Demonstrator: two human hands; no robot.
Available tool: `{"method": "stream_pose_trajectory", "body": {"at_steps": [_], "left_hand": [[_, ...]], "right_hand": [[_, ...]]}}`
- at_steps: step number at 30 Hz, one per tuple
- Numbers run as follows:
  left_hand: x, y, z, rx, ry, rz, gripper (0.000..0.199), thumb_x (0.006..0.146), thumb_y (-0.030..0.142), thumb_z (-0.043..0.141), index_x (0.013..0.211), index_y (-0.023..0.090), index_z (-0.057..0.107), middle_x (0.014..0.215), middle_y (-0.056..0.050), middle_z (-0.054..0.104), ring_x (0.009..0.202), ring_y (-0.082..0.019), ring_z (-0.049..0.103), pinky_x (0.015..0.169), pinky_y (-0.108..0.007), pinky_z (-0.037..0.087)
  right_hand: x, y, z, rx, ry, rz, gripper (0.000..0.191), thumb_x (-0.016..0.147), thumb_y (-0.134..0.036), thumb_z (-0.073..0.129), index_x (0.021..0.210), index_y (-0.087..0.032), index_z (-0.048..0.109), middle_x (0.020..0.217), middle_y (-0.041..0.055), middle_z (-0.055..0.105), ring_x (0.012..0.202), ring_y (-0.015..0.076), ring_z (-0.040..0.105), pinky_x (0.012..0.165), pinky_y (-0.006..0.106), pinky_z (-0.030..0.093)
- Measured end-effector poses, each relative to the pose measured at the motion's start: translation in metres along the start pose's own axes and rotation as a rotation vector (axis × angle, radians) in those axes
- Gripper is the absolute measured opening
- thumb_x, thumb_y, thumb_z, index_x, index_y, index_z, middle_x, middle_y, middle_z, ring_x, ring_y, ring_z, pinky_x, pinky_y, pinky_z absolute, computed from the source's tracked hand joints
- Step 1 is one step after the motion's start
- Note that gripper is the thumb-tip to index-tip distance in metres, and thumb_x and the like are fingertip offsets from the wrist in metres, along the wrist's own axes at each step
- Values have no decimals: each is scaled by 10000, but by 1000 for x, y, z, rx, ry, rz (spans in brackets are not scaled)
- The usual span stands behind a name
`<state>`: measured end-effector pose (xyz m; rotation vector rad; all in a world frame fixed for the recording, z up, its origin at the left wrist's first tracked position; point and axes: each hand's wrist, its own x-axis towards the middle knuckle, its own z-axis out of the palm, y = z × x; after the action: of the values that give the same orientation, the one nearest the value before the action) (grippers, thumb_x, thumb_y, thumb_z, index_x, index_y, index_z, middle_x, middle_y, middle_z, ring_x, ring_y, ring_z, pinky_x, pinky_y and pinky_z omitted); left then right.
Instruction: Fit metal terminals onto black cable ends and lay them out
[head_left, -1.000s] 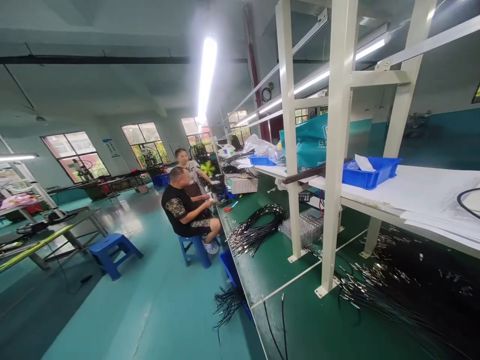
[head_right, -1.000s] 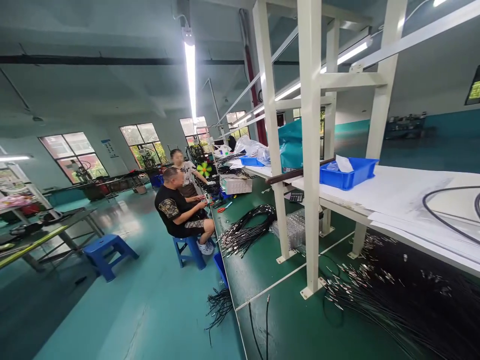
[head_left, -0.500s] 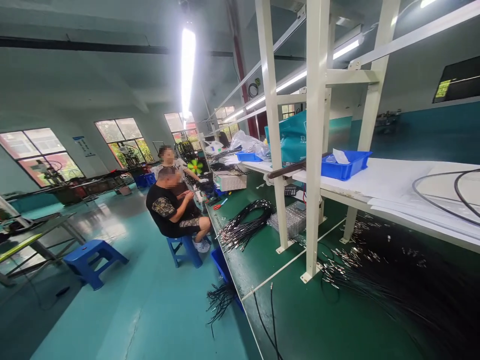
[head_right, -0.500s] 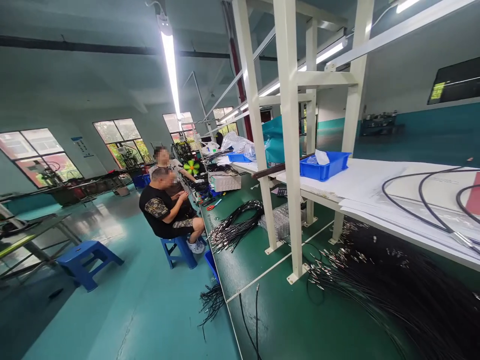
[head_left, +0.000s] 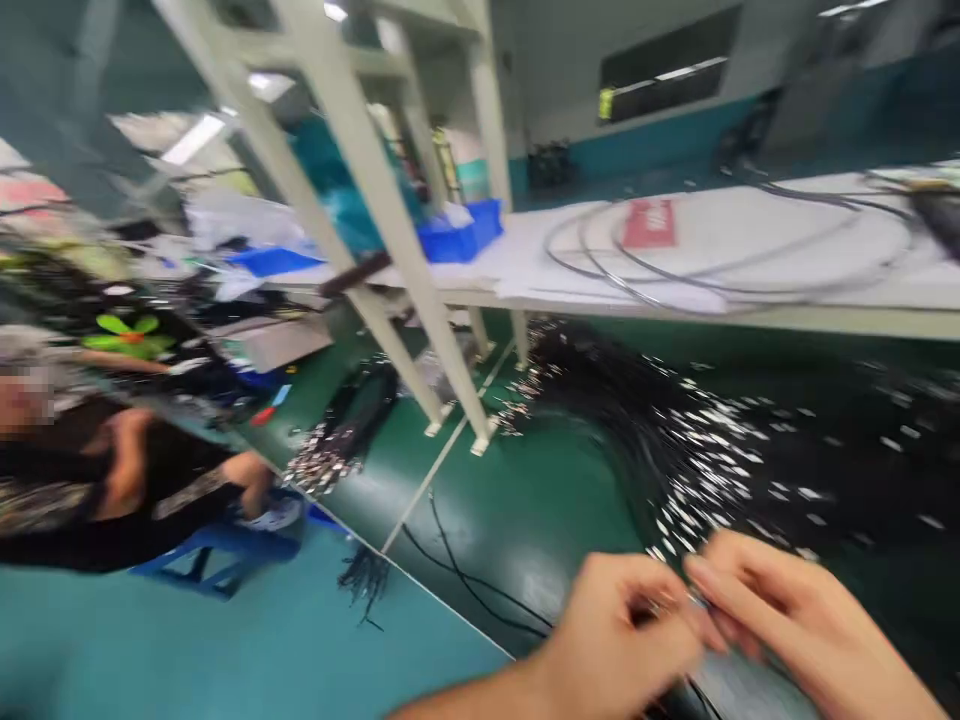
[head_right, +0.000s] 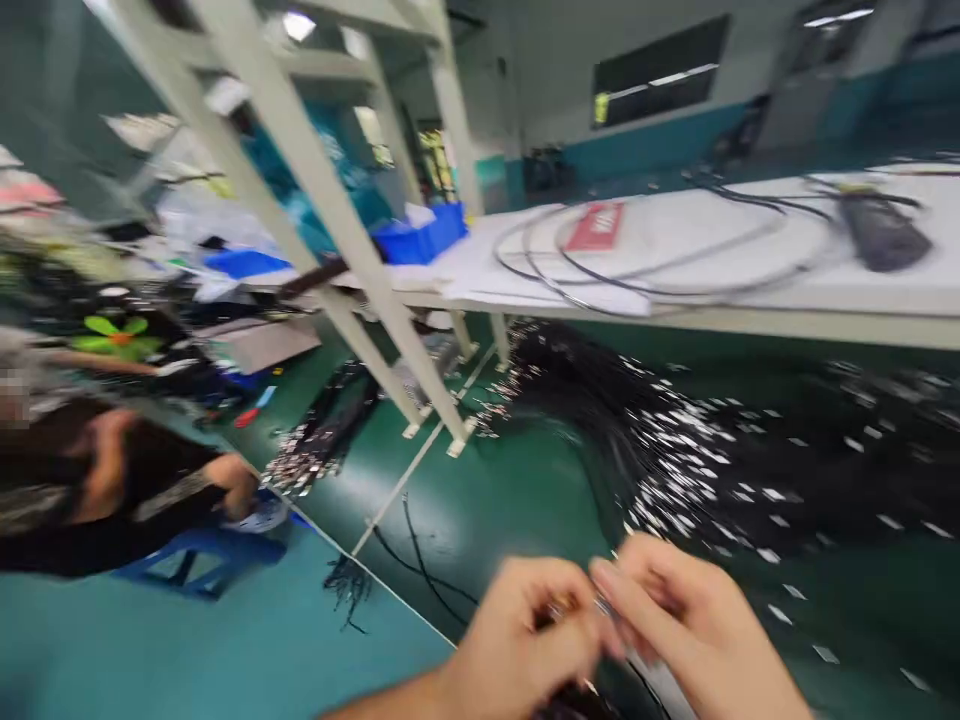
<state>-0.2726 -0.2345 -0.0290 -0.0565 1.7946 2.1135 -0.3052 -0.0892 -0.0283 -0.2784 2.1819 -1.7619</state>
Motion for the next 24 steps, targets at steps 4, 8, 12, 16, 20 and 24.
{"method": "stream_pose_trajectory", "body": {"at_steps": [4, 8, 12, 16, 20, 24], "left_hand": [[1, 5, -3, 99, -10, -25, 150, 785, 208, 551, 695, 133, 645, 529, 24, 518, 510, -93, 431, 543, -236, 337], [2, 0, -7, 124, -65, -21, 142, 832, 203, 551, 774, 147, 667, 578, 21, 544, 560, -103, 466, 584, -238, 356], [4, -6, -9, 131, -94, -21, 134, 860, 238, 580, 813, 164, 682, 637, 6, 584, 589, -107, 486, 576, -231, 359], [6, -3, -9, 150, -101, -37, 147, 861, 274, 606, 806, 162, 684, 623, 1, 584, 575, -104, 468, 535, -219, 333], [6, -1, -7, 152, -83, -56, 145, 861, 295, 633, 834, 166, 693, 661, -9, 611, 594, -102, 487, 538, -214, 337], [5, -3, -8, 141, -77, -53, 138, 861, 297, 648, 865, 168, 696, 653, -9, 626, 599, -100, 505, 543, -208, 352]], "right_hand": [[0, 5, -7, 267, -103, 118, 441, 844, -520, 638, 610, -185, 473, 527, -6, 565, 475, 95, 440, 454, 213, 342], [5, 13, -8, 455, -102, 134, 406, 829, -475, 669, 626, -177, 480, 512, -28, 548, 458, 71, 407, 442, 191, 299], [2, 17, -8, 555, -92, 137, 404, 814, -456, 688, 615, -171, 481, 508, -43, 521, 454, 59, 387, 436, 180, 283], [2, 17, -11, 571, -76, 130, 416, 797, -460, 702, 594, -166, 487, 497, -44, 517, 441, 53, 381, 430, 178, 281], [2, 15, -14, 559, -54, 114, 427, 790, -470, 705, 587, -167, 482, 497, -45, 516, 440, 53, 382, 428, 179, 282], [-1, 14, -15, 548, -39, 83, 419, 801, -474, 695, 602, -170, 486, 509, -48, 514, 459, 60, 404, 435, 178, 291]]}}
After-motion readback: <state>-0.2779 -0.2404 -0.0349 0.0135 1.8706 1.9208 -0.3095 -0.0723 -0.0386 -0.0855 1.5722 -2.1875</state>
